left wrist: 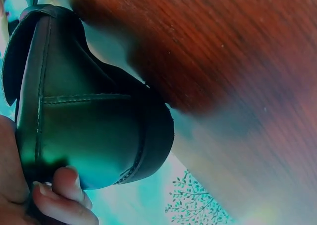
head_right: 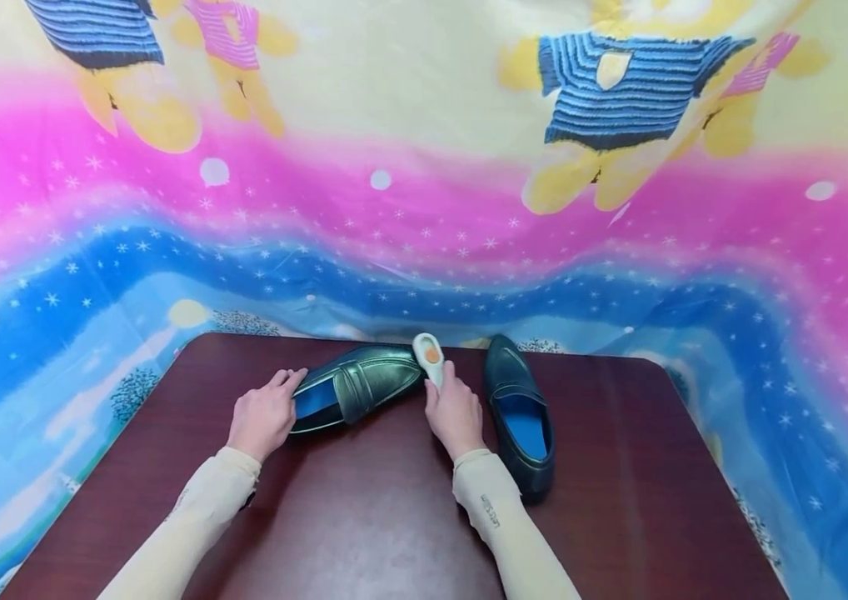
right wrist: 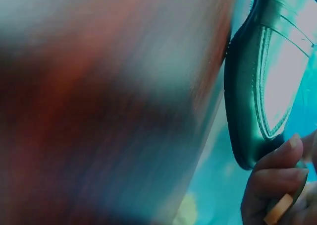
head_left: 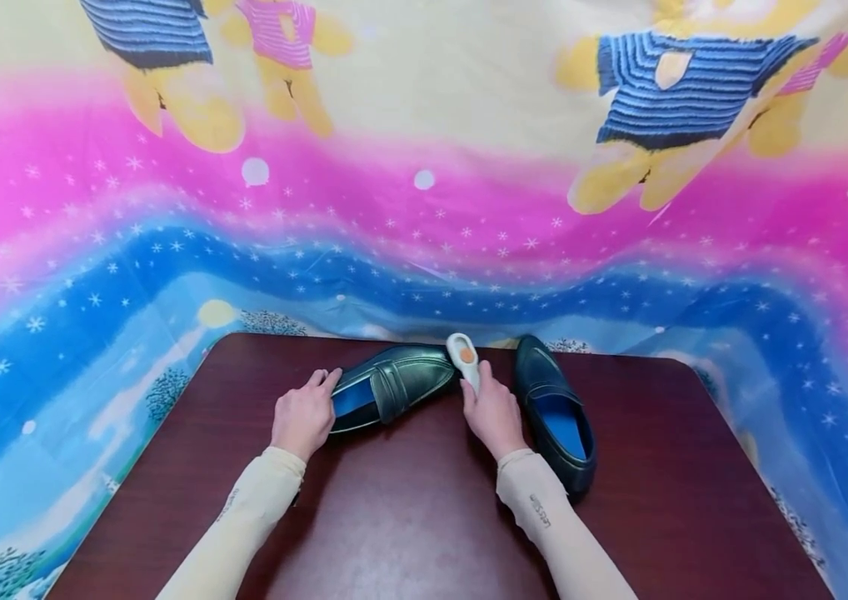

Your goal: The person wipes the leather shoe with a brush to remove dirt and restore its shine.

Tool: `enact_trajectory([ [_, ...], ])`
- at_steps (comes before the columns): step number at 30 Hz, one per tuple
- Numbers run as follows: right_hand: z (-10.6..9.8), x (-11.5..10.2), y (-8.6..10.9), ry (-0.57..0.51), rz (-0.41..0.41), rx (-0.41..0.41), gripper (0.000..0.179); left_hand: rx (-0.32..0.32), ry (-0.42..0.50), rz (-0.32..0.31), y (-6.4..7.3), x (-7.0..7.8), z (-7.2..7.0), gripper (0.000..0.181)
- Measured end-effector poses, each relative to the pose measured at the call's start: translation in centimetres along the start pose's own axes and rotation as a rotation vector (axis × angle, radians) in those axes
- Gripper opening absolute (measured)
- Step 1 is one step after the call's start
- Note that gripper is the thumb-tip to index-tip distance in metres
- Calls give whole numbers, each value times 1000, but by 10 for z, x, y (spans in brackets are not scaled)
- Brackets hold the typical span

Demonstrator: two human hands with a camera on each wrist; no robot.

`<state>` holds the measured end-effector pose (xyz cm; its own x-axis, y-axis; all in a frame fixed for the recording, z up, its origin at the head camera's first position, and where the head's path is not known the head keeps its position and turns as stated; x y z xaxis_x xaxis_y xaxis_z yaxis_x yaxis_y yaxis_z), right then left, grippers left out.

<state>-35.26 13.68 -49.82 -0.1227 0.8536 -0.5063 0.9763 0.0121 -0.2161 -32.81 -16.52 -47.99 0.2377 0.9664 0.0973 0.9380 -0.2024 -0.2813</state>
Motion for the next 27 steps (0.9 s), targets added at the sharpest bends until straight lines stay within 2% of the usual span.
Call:
enact_trajectory([
  [4, -8, 12, 8, -49, 107, -5, 32, 2, 2, 12, 1, 0, -1, 46],
  [7, -11, 6, 8, -90, 114, -21, 34, 0, 2, 4, 1, 0, 0, 46],
  [10, -9, -12, 1, -92, 40, -28, 35, -5, 9, -6, 1, -1, 1, 47],
  [15, 0, -51, -12, -80, -129, -72, 33, -1, 27, -22, 4, -1, 4, 48],
  [19, 11, -68, -18, -70, -204, -114, 33, -6, 24, -23, 8, 0, 6, 52],
  [22, 15, -66, -19, -54, -209, -116, 32, -5, 22, -22, 10, 0, 6, 54],
  [27, 8, -36, -10, -21, -151, -100, 34, -22, 36, -46, 7, 2, 7, 55],
])
Point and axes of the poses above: each hand's wrist, its own y-axis away from the middle knuckle, its own z-axis out of the palm, x = y × z, the point moved 6 cm from there along -y, towards the middle knuckle, and after that the axes turned 4 degrees about -x, right-handed, at the moved point
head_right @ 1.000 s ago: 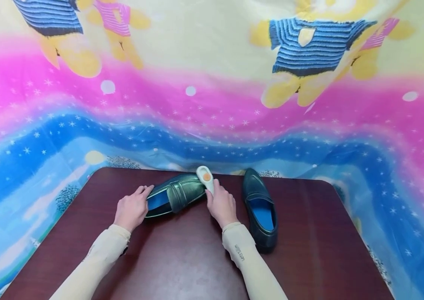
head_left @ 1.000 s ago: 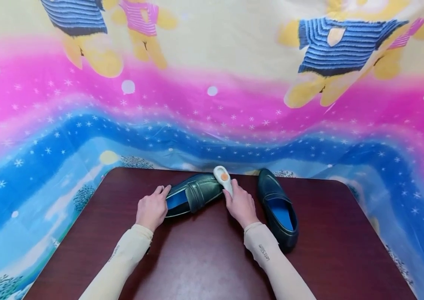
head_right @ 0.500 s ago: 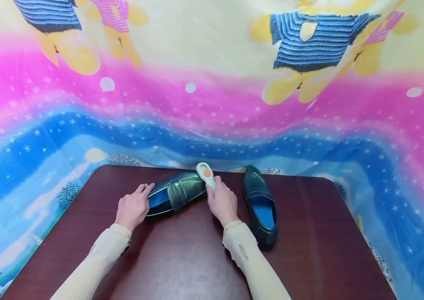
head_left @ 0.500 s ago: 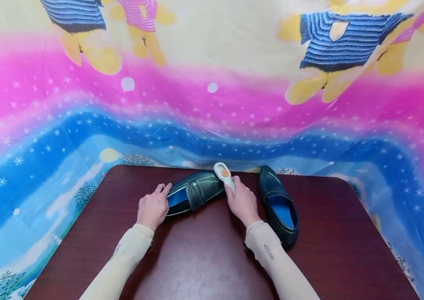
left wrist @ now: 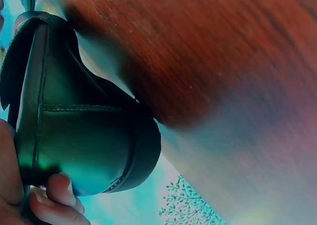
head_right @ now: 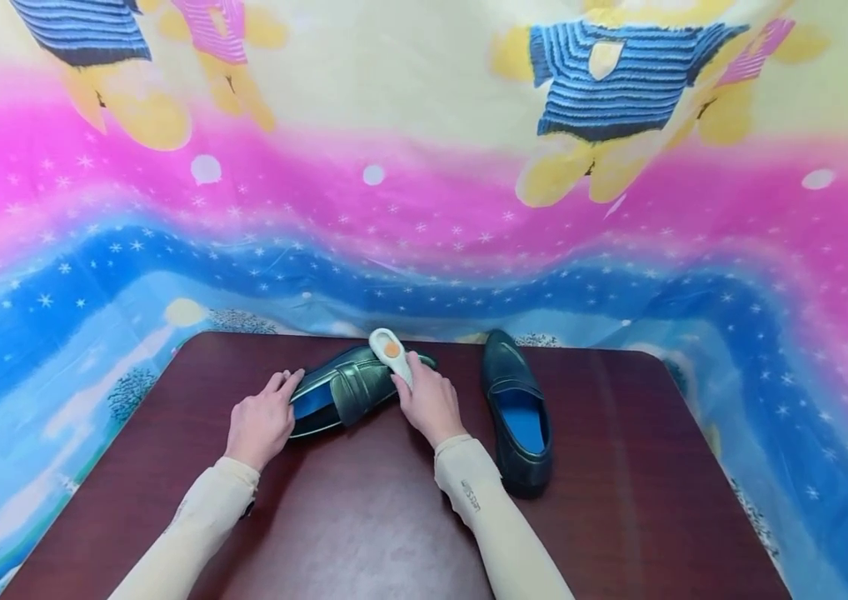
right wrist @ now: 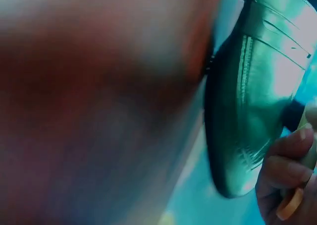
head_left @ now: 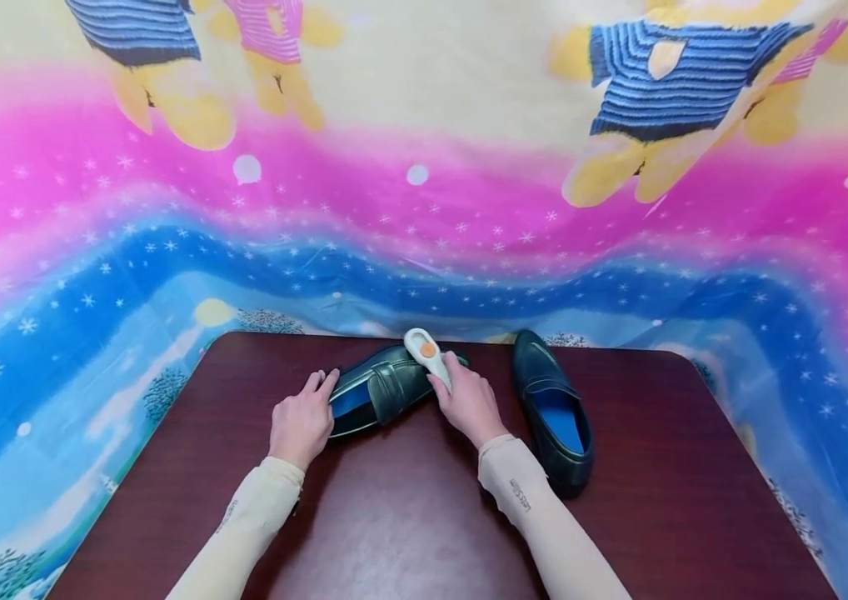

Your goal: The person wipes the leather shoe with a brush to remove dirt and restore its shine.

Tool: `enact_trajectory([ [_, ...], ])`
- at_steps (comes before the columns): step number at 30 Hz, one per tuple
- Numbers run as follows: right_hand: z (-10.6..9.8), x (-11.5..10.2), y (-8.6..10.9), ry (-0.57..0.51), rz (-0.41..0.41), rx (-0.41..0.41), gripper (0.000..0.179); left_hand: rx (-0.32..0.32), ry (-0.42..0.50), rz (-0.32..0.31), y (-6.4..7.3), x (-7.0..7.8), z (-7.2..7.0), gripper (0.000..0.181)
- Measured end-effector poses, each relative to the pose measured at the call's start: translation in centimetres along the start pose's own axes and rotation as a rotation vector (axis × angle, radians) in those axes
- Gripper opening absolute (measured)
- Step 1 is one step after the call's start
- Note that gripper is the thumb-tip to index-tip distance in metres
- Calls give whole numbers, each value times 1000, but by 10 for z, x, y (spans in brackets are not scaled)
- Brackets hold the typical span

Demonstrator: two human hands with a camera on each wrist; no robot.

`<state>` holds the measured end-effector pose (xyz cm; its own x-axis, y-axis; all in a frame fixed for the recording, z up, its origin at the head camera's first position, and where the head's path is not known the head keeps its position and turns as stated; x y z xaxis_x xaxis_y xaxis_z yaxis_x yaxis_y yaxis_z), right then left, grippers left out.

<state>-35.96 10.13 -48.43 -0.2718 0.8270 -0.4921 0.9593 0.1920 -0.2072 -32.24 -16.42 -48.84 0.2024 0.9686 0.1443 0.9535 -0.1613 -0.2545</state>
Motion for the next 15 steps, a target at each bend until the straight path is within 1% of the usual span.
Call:
enact_trajectory([
  [5, -12, 26, 16, -15, 142, 40, 32, -9, 29, -4, -3, -3, -2, 52],
  [8, -18, 36, 22, -39, 207, 42, 32, -14, 24, -9, -4, -4, -2, 51],
  [11, -20, 37, 22, -66, 218, 39, 33, -19, 15, -15, -4, -5, -1, 51],
  [15, -20, 22, 11, -89, 155, 41, 36, -10, 19, -6, -2, -3, 0, 51],
])
Point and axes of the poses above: each hand's wrist, its own y-axis away from the middle knuckle, its own z-axis out of the palm, x = y × z, the point moved 6 cm from there along -y, towards the middle knuckle, and after that the axes turned 4 degrees about -x, right-handed, at the moved point
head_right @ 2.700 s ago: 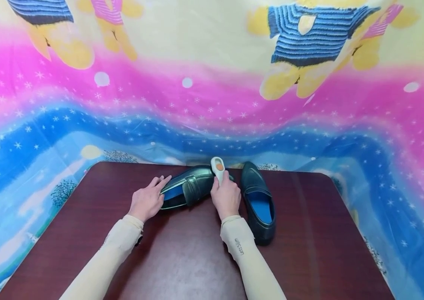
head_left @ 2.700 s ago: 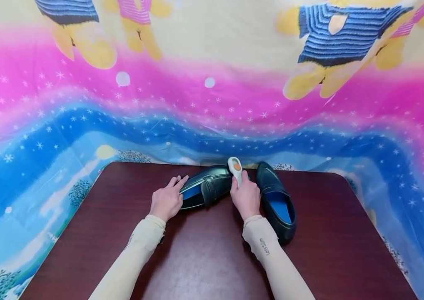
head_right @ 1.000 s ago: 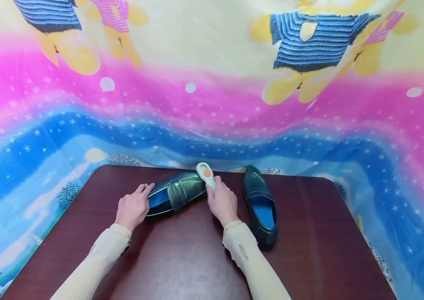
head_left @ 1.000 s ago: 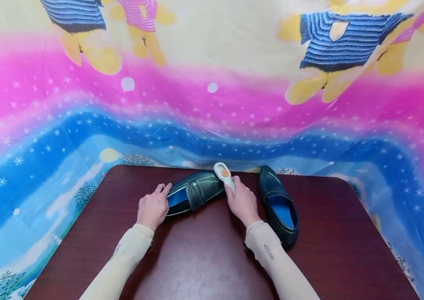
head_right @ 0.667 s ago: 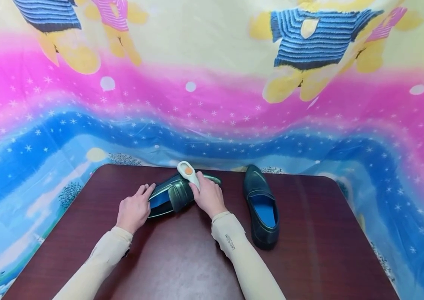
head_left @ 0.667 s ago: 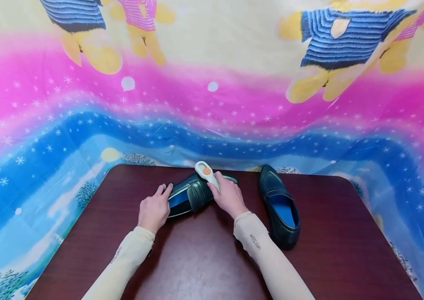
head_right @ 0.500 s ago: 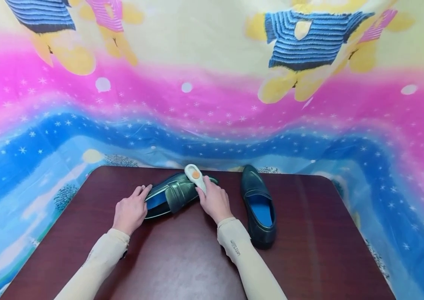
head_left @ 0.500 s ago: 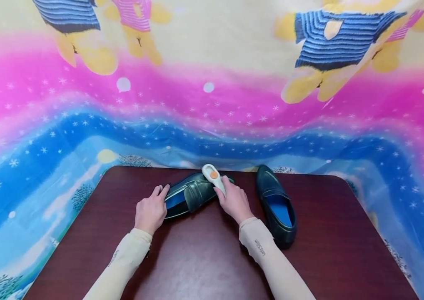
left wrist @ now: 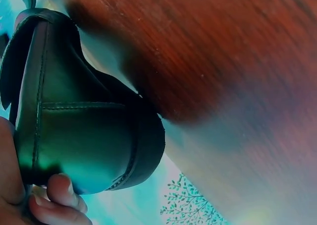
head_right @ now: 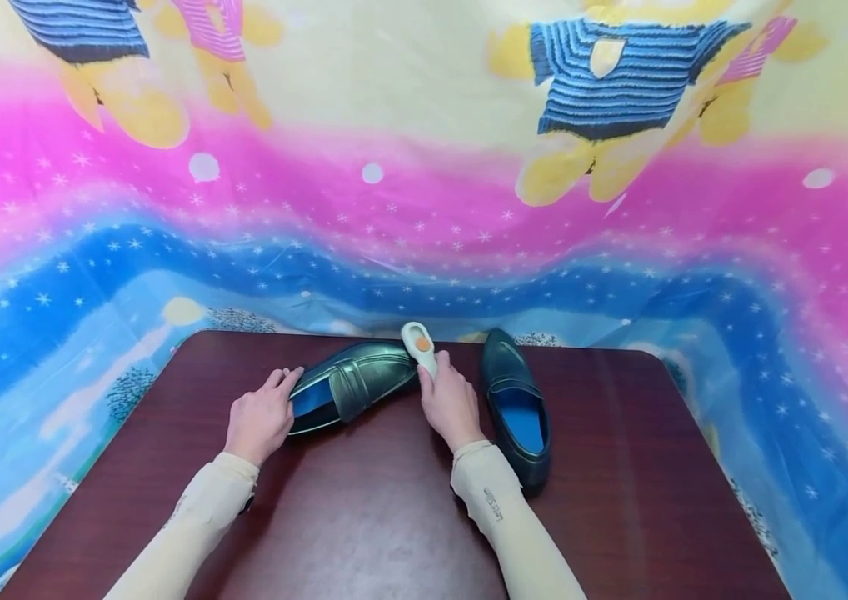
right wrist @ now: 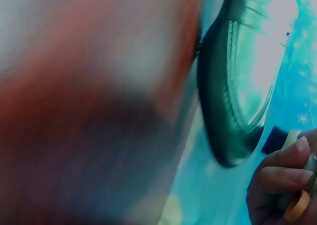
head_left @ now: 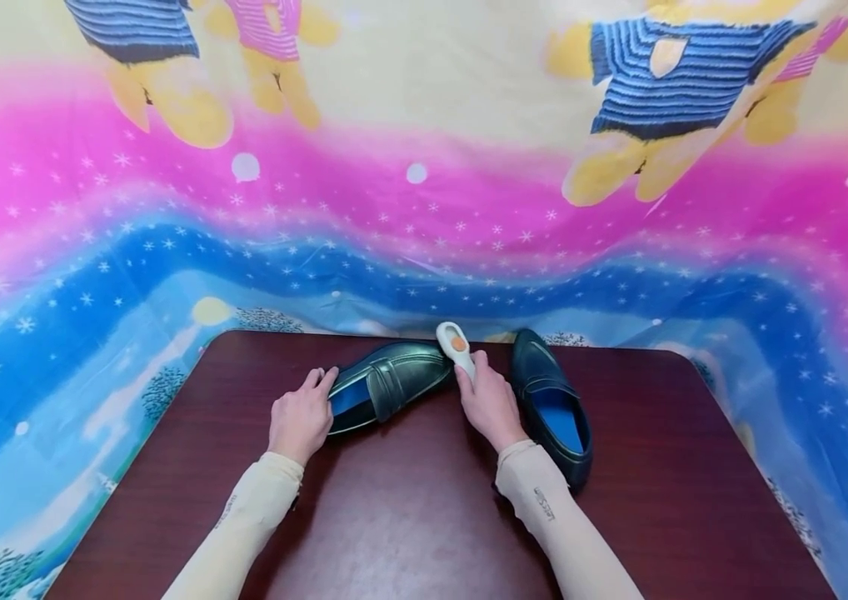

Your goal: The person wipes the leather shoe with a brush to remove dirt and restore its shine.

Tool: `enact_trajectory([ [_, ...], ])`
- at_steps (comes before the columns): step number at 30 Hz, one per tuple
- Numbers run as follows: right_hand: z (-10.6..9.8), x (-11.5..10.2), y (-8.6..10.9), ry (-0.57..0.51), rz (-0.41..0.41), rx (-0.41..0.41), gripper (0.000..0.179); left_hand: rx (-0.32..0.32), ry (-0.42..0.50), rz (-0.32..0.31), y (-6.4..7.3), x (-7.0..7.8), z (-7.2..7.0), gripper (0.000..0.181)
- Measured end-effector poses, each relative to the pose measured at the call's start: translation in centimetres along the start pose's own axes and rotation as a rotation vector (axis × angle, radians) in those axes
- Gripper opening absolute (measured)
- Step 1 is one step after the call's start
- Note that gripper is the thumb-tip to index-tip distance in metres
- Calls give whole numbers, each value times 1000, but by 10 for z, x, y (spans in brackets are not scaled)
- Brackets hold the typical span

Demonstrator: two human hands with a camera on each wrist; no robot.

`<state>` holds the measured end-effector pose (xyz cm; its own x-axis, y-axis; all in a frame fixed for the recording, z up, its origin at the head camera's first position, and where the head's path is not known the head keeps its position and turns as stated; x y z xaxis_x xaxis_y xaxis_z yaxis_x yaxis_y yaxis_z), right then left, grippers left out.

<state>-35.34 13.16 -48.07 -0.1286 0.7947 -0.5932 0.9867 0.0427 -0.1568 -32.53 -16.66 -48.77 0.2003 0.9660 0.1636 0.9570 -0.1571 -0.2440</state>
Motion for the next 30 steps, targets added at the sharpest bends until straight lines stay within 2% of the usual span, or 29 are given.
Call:
enact_trajectory([
  [6, 13, -43, -14, -6, -127, -79, 37, 13, -15, -1, 4, 2, 3, 55],
  [10, 24, -55, -16, 24, -162, -100, 34, 33, -21, 3, 7, 2, 5, 56],
  [13, 27, -50, -13, 70, -163, -71, 31, 47, -33, 6, 9, 3, 5, 56],
  [16, 23, -35, -7, 132, -148, -3, 29, 48, -41, 11, 10, 4, 6, 57],
  [21, 5, 0, 5, 155, -41, 70, 29, 57, -52, 20, 11, 5, 5, 57],
  [26, -4, 20, 13, 100, 57, 24, 30, 44, -56, 22, 12, 4, 4, 58],
  [30, -3, 12, 9, 45, 41, -4, 33, 32, -61, 28, 11, 4, 4, 58],
])
Point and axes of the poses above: each hand's wrist, its own y-axis away from the middle knuckle, its own z-axis out of the palm, x = y × z, the point moved 6 cm from there along -y, towards the middle knuckle, and after that the axes turned 4 degrees about -x, right-handed, at the moved point
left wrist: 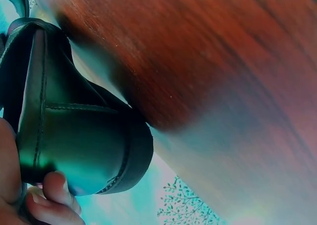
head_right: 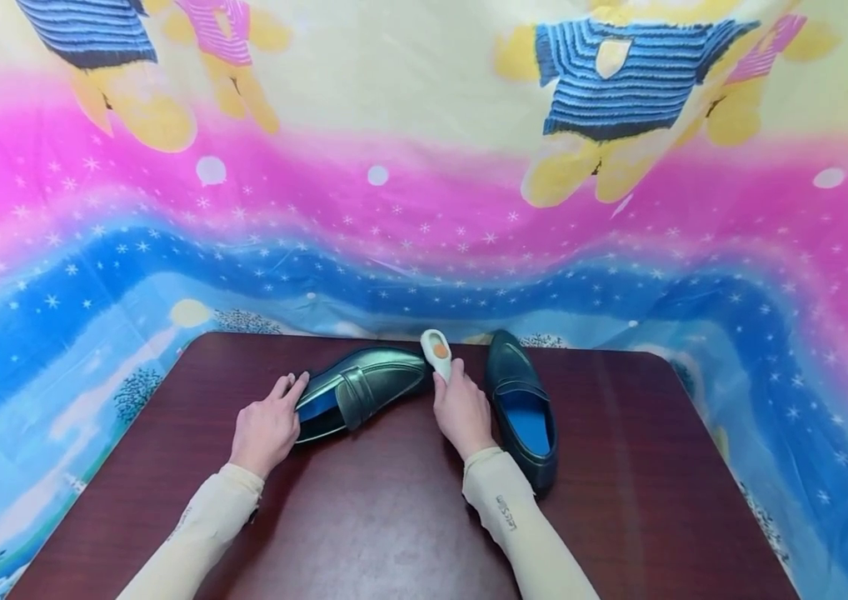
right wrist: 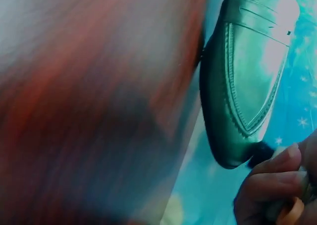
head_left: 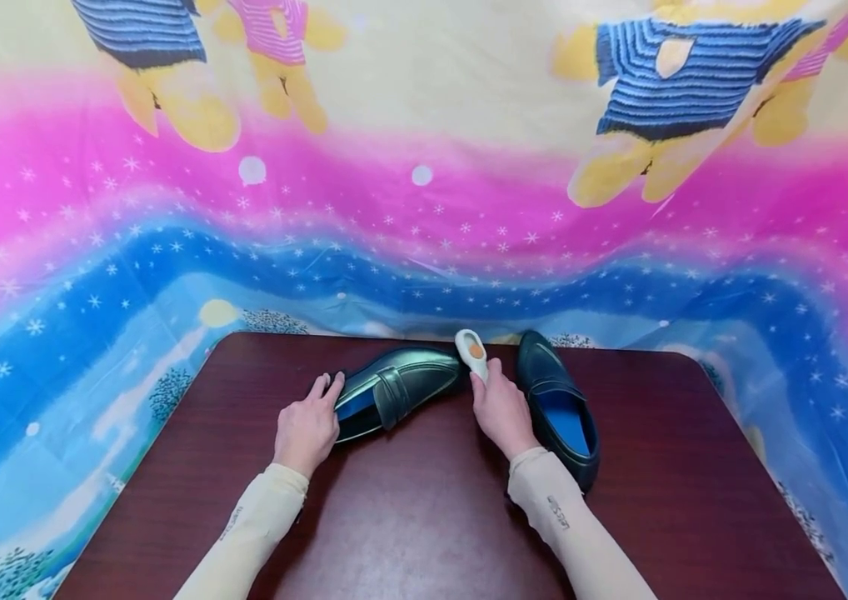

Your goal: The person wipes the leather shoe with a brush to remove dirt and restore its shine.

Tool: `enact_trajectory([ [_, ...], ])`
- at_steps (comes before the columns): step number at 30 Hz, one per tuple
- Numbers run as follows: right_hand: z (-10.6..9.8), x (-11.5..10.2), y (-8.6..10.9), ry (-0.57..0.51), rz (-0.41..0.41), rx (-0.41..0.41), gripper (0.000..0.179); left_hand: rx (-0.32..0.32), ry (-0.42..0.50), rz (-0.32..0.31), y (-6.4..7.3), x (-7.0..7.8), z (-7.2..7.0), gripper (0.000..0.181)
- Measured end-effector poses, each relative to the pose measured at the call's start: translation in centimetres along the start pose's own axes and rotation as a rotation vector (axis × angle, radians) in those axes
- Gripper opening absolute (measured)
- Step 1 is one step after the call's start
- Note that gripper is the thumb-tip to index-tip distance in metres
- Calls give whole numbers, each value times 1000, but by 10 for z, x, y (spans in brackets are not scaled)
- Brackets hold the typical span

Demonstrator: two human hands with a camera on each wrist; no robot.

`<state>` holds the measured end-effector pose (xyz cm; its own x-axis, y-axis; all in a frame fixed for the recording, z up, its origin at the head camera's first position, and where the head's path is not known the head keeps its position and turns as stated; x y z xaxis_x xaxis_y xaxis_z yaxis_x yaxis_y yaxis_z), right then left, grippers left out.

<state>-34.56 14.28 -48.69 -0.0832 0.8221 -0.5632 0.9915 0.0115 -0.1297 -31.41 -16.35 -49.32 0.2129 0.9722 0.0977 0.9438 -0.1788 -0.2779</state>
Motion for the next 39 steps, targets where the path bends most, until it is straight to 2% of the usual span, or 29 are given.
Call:
enact_trajectory([
  [5, 9, -33, -8, -22, -133, -52, 35, 0, 4, 3, -1, 1, 0, 58],
  [7, 15, -45, -11, 17, -191, -77, 35, 4, 8, 3, -2, 0, 1, 58],
  [10, 21, -52, -13, 80, -224, -92, 36, 10, 16, 12, -3, 0, 1, 59],
  [12, 23, -49, -12, 110, -211, -91, 37, 12, 23, 15, -4, 0, 1, 60],
  [16, 23, -28, -7, 104, -144, -103, 36, 3, 34, 2, -5, -3, -1, 59],
  [22, 12, 3, 3, 85, -24, -109, 30, -17, 54, -6, -12, -9, -3, 55],
  [26, 6, 14, 9, 96, 50, -97, 31, -27, 54, -9, -15, -11, -6, 53],
  [29, 6, 14, 11, 84, 67, -79, 32, -43, 58, -20, -14, -11, -6, 53],
  [32, 7, 2, 8, 38, 19, -43, 33, -42, 61, -21, -12, -12, -4, 53],
  [35, 8, -18, 2, 10, -70, -28, 33, -33, 61, -13, -11, -10, -2, 53],
  [39, 13, -50, -9, 33, -198, -39, 35, -30, 55, -9, -8, -5, 1, 57],
])
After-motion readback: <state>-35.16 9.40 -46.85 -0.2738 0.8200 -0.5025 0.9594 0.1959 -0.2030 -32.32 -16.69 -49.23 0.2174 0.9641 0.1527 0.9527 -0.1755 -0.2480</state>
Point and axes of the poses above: each hand's wrist, its own y-axis away from the middle knuckle, its own z-axis out of the palm, x = y × z, the point moved 6 cm from there along -y, towards the middle knuckle, and after that the axes turned 4 degrees about -x, right-handed, at the moved point
